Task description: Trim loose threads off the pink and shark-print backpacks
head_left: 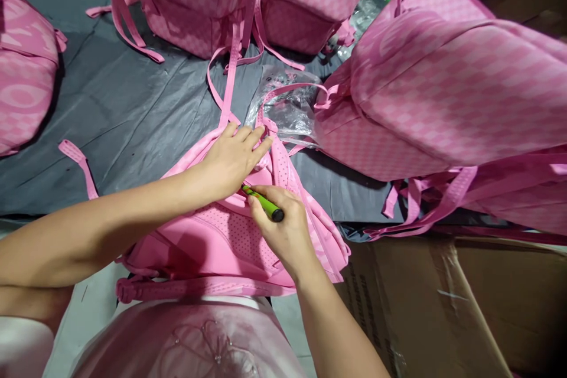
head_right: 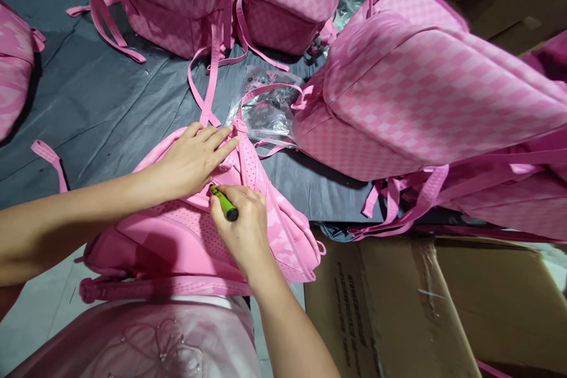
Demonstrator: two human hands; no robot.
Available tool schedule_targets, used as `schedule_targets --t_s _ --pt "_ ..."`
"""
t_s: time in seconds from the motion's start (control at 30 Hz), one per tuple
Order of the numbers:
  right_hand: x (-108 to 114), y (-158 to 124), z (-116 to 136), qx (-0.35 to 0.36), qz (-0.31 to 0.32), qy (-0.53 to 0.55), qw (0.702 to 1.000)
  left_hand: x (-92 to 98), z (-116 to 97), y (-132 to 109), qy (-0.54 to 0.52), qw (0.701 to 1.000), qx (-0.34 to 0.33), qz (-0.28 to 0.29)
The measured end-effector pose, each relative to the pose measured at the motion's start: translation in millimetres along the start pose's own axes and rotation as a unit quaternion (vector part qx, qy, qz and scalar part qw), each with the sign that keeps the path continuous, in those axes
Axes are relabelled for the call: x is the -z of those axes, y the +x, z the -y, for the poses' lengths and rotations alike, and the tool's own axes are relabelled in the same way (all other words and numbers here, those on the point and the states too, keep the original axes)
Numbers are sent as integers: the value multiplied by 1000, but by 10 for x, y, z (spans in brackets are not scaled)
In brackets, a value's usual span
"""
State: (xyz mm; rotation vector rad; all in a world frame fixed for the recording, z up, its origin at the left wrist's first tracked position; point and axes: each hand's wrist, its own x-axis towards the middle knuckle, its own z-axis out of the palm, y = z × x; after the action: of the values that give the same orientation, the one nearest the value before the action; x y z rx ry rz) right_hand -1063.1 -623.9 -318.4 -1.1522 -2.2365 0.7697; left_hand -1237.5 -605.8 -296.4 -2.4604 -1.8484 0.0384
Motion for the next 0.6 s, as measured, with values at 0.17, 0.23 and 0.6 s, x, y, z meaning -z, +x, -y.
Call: schedule_targets --t_s 0.17,0.23,0.6 --pt "-52 8 4 -6 -19 1 1000 -41 10 7 10 1000 -1 -9" --pt "-83 15 3 2 -4 48 999 -38 22 18 17 1000 -5 -9" --pt "-192 -5 73 30 -6 146 989 409 309 -293 -65 986 71 135"
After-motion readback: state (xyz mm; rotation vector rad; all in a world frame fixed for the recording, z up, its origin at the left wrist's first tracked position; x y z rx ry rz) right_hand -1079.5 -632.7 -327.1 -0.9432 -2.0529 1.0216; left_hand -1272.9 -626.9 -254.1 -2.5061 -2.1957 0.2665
